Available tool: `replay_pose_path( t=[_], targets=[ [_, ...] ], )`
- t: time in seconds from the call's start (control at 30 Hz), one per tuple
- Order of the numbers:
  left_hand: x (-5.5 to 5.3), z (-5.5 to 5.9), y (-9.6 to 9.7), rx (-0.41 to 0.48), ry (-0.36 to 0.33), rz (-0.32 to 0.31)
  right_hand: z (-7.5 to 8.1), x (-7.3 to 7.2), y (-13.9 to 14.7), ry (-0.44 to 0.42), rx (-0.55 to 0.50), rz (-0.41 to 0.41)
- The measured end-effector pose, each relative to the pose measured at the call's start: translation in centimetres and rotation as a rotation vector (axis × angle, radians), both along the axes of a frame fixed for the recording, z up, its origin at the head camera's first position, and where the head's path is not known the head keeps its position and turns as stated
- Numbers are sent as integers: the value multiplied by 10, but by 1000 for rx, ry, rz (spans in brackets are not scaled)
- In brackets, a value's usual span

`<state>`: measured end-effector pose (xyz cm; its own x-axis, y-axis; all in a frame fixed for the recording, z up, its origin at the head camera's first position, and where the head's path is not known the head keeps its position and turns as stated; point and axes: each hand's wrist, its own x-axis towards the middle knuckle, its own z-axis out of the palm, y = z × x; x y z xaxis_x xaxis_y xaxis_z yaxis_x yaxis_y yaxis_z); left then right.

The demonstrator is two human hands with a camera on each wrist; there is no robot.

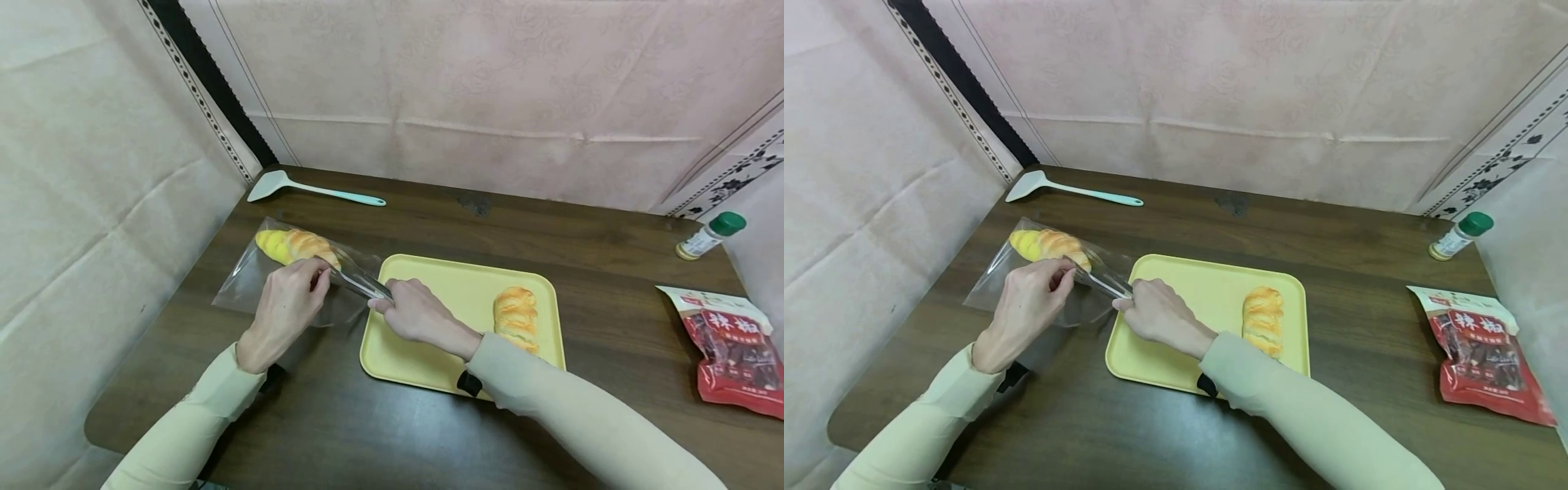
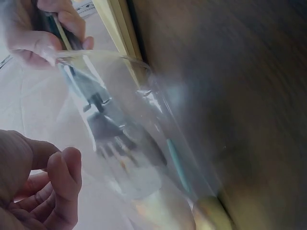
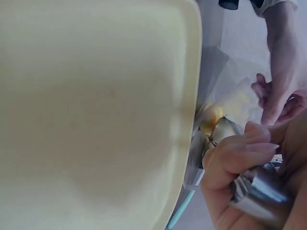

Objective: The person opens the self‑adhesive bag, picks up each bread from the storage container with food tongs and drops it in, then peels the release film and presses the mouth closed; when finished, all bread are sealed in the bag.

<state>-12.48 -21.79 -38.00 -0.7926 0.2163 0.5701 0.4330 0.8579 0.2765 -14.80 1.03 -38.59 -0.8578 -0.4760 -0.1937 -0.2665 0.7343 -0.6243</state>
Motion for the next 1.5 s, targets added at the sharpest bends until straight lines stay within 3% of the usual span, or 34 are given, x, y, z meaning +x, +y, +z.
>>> replay_pose_path(
  t=[0.1,0.13,0.33,0.8,1.27,1.5],
  targets=[
    [0,1,0,-2,-2,-4,-2,-3,-1,15,54,-5],
    [0,1,0,-2,-4,-4,10,1,-3,-1,79,-17],
    [-1,0,0,3,-16,-7,10,-2,-5,15,143,-15],
    [-4,-1,1,0,-49,4,7,-3,-1,-12,189,-16],
    [-7,-2,2,-5,-55,10,9,18,27,-25,158,-32],
    [-8,-2,2,-2,-52,12,16,36,49,-24,136,-51]
  ],
)
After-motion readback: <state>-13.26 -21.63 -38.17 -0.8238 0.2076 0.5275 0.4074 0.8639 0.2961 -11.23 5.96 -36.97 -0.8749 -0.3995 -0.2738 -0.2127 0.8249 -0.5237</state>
